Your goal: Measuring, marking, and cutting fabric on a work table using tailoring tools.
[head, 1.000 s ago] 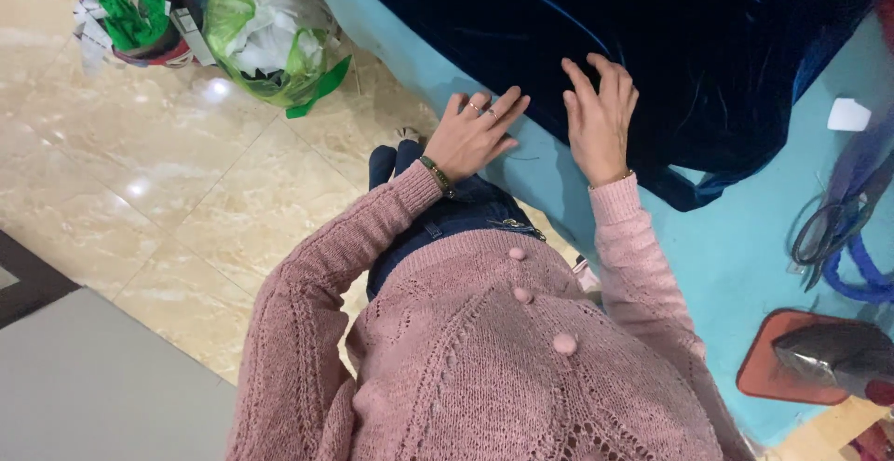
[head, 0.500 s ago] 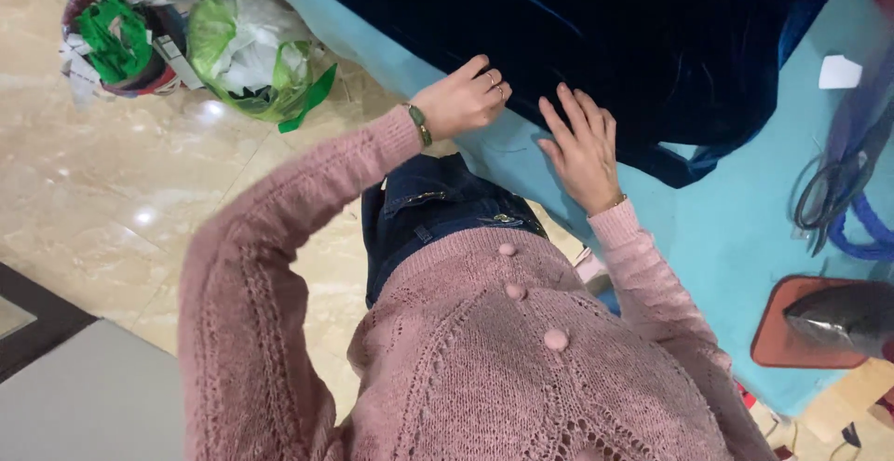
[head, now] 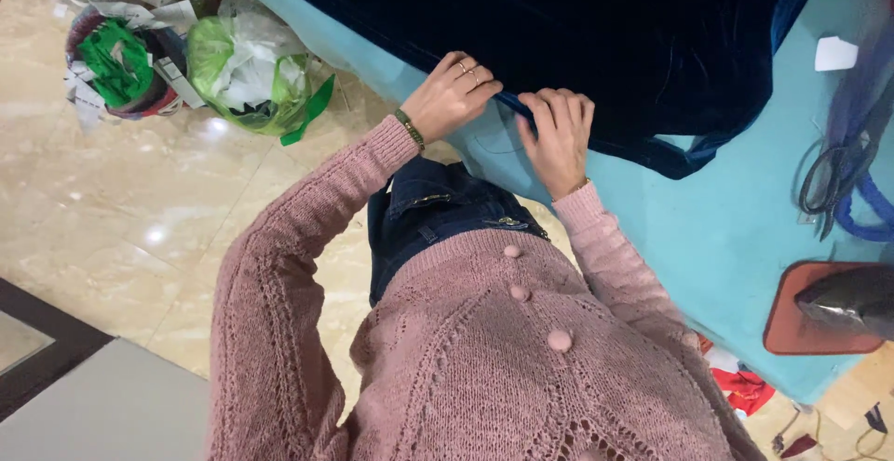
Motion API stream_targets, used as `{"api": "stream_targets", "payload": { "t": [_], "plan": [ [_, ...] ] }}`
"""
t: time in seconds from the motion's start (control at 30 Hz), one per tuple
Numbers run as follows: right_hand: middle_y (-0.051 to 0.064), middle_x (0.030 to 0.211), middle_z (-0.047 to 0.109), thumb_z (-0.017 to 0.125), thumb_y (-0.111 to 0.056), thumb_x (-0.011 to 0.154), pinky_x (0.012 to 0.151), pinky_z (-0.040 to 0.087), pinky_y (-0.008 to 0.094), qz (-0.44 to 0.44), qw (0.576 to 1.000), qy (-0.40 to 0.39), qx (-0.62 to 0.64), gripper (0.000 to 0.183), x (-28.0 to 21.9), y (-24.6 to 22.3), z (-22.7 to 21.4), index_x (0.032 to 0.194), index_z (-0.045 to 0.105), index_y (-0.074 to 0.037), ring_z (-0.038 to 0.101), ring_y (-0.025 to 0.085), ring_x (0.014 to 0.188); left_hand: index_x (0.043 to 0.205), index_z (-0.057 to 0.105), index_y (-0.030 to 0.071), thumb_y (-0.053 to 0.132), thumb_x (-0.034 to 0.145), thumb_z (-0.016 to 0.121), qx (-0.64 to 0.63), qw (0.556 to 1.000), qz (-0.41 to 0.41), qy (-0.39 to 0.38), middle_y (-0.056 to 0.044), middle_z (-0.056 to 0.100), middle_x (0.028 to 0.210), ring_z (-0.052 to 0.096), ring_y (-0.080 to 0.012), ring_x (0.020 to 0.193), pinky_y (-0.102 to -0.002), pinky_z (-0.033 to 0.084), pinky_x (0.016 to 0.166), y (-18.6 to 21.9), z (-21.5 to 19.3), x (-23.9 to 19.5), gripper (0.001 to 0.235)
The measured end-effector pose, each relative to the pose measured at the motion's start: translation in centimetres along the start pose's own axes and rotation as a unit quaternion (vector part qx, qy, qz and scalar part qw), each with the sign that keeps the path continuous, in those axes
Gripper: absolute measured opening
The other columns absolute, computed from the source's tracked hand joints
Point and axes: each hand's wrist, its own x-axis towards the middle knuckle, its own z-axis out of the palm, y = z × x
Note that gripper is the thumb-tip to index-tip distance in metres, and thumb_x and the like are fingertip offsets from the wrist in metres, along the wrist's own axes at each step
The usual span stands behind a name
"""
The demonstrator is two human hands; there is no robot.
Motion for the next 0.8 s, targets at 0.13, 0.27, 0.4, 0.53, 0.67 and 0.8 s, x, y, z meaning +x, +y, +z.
{"api": "stream_targets", "payload": {
  "t": [0.13, 0.27, 0.4, 0.53, 0.67, 0.8],
  "plan": [
    [0.002, 0.099, 0.059, 0.08, -0.006, 0.09, 0.091, 0.045, 0.043, -0.018, 0.999, 0.024, 0.023, 0.03, -0.2, 0.7, 0.1, 0.118, 0.072, -0.012, 0.06, 0.025, 0.097, 0.093, 0.069, 0.007, 0.009, 0.105, 0.05, 0.016, 1.0, 0.008, 0.016, -0.009, 0.061, 0.089, 0.061, -0.0257, 0.08, -0.041, 0.054, 0.082, 0.7, -1.2, 0.7, 0.023],
    [0.006, 0.096, 0.061, 0.079, -0.003, 0.09, 0.086, 0.047, 0.043, -0.032, 0.997, 0.04, 0.052, 0.025, 0.1, -0.2, -0.7, 0.114, 0.073, -0.009, 0.062, 0.028, 0.093, 0.089, 0.068, 0.008, 0.007, 0.102, 0.058, 0.053, 0.998, 0.023, 0.004, -0.007, 0.061, 0.087, 0.061, -0.0241, 0.081, -0.04, 0.055, 0.088, 1.5, -2.3, 1.0, 0.017],
    [0.008, 0.104, 0.062, 0.077, -0.017, 0.098, 0.083, 0.046, 0.042, -0.035, 0.999, 0.026, 0.021, 0.021, 0.1, -0.6, -1.1, 0.117, 0.073, -0.01, 0.061, 0.029, 0.097, 0.105, 0.071, 0.009, 0.014, 0.099, 0.069, 0.076, 0.997, -0.017, -0.015, -0.007, 0.064, 0.111, 0.062, -0.0248, 0.099, -0.048, 0.05, 0.101, 2.0, -1.8, -0.7, 0.008],
    [0.013, 0.119, 0.06, 0.067, -0.031, 0.104, 0.088, 0.043, 0.047, -0.009, 0.999, -0.015, 0.046, 0.035, -0.5, -0.7, -2.6, 0.133, 0.069, -0.012, 0.058, 0.034, 0.108, 0.153, 0.052, 0.025, 0.047, 0.114, 0.033, 0.039, 0.98, -0.147, -0.132, -0.001, 0.043, 0.163, 0.038, -0.0243, 0.15, -0.057, 0.015, 0.125, 2.8, -2.4, -2.2, 0.049],
    [0.017, 0.147, 0.051, 0.027, -0.058, 0.11, 0.099, 0.036, 0.055, 0.062, 0.988, -0.126, -0.058, 0.062, -0.5, 0.0, -3.7, 0.15, 0.057, -0.023, 0.047, 0.038, 0.127, 0.164, 0.034, 0.021, 0.053, 0.114, 0.044, 0.039, 0.935, -0.188, -0.299, -0.006, 0.027, 0.169, 0.021, -0.031, 0.156, -0.066, 0.013, 0.123, 3.0, -4.7, 0.1, 0.06],
    [0.017, 0.167, 0.03, 0.025, -0.061, 0.111, 0.106, 0.033, 0.063, 0.101, 0.969, -0.178, -0.14, 0.065, -1.8, 1.9, -4.2, 0.163, 0.044, -0.028, 0.036, 0.045, 0.145, 0.167, 0.025, 0.026, 0.061, 0.115, 0.041, 0.086, 0.904, -0.234, -0.347, -0.006, 0.015, 0.171, 0.012, -0.03, 0.157, -0.067, 0.012, 0.124, 3.5, -4.9, 1.1, 0.065]
  ]
}}
